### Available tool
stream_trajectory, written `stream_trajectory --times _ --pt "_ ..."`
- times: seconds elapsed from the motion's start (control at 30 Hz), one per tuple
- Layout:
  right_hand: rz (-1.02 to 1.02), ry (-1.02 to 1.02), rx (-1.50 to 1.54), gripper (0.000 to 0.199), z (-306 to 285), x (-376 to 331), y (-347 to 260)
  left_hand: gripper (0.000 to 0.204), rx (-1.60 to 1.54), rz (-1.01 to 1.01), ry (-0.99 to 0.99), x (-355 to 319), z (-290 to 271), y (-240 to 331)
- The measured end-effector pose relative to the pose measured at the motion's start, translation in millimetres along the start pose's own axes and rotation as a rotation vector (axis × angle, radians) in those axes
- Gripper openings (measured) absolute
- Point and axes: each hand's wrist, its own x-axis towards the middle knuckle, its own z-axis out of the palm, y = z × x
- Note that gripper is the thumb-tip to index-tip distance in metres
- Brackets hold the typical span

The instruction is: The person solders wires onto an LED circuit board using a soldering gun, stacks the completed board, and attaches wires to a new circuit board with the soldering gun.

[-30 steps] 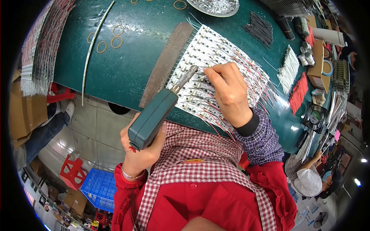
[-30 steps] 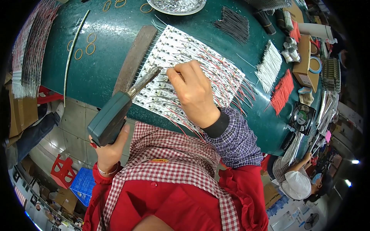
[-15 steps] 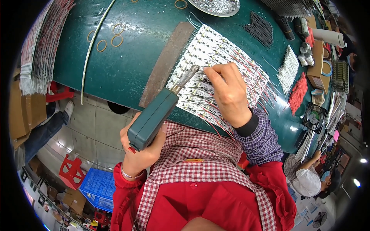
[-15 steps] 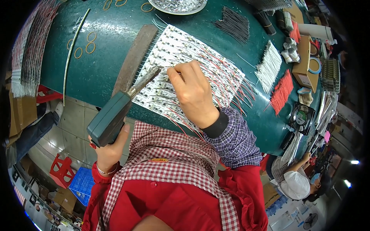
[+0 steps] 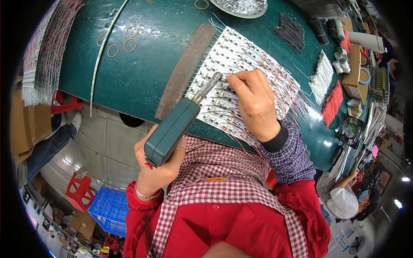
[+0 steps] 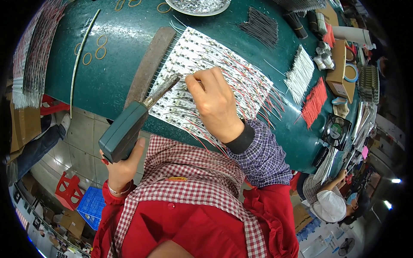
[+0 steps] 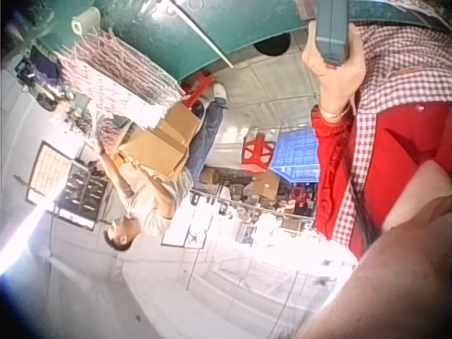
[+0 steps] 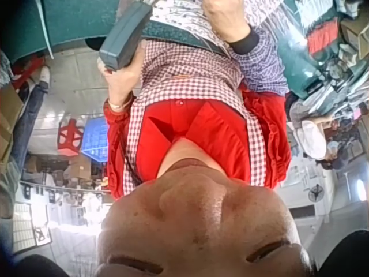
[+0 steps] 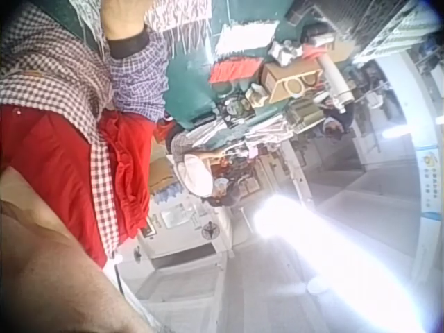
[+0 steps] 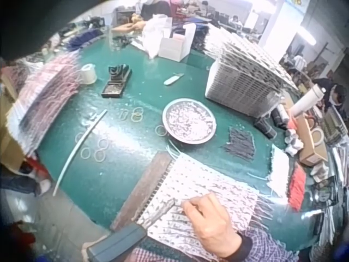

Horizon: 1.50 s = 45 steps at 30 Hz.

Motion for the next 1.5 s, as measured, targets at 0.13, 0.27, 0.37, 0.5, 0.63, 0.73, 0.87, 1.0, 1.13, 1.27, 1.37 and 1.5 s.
stream_trajectory --times 0.13,0.27,0.37,0.5,0.63,0.73,0.87,1.0,1.13,1.27,1.37,1.5 --pt "-0.004 0.002 -0.004 0.031 0 -1 1 0.014 -0.03 -0.037 0.002 -1 1 -1" --pt "0.0 0.007 -0.005 0.031 0 0 0 0.013 0.004 0.06 0.023 -7 1 -10" --pt "-0.003 0.008 -0.008 0.031 1 0 0 0.013 0.0 0.01 0.068 -9 1 -6" --pt "-0.003 0.012 -0.013 0.032 1 0 0 0.013 0.019 0.025 0.083 -7 1 -6" --pt "-0.005 0.013 -0.017 0.031 0 1 0 0.015 0.058 0.071 0.075 -10 0 -7" --pt "-0.016 0.025 -0.007 0.031 2 -1 2 0.015 -0.025 -0.033 0.117 -11 0 -4" --pt "-0.035 0.057 0.03 0.03 -5 -3 -4 0.016 0.044 -0.068 0.071 -22 -4 -6" --pt "-0.026 0.054 0.069 0.031 -2 -8 -7 0.016 -0.011 -0.051 0.084 -22 -5 -8" --pt "-0.019 0.033 0.07 0.031 1 -10 -5 0.016 -0.045 -0.027 0.078 -21 -5 -10" --pt "-0.01 0.02 0.071 0.031 0 -10 -5 0.017 -0.076 -0.043 0.059 -21 -5 -9" --pt "-0.01 0.007 0.061 0.031 -1 -10 -6 0.018 -0.081 -0.051 0.034 -20 -5 -8" --pt "-0.007 -0.008 0.046 0.031 -1 -10 -7 0.017 -0.101 -0.09 0.019 -22 -4 -9"
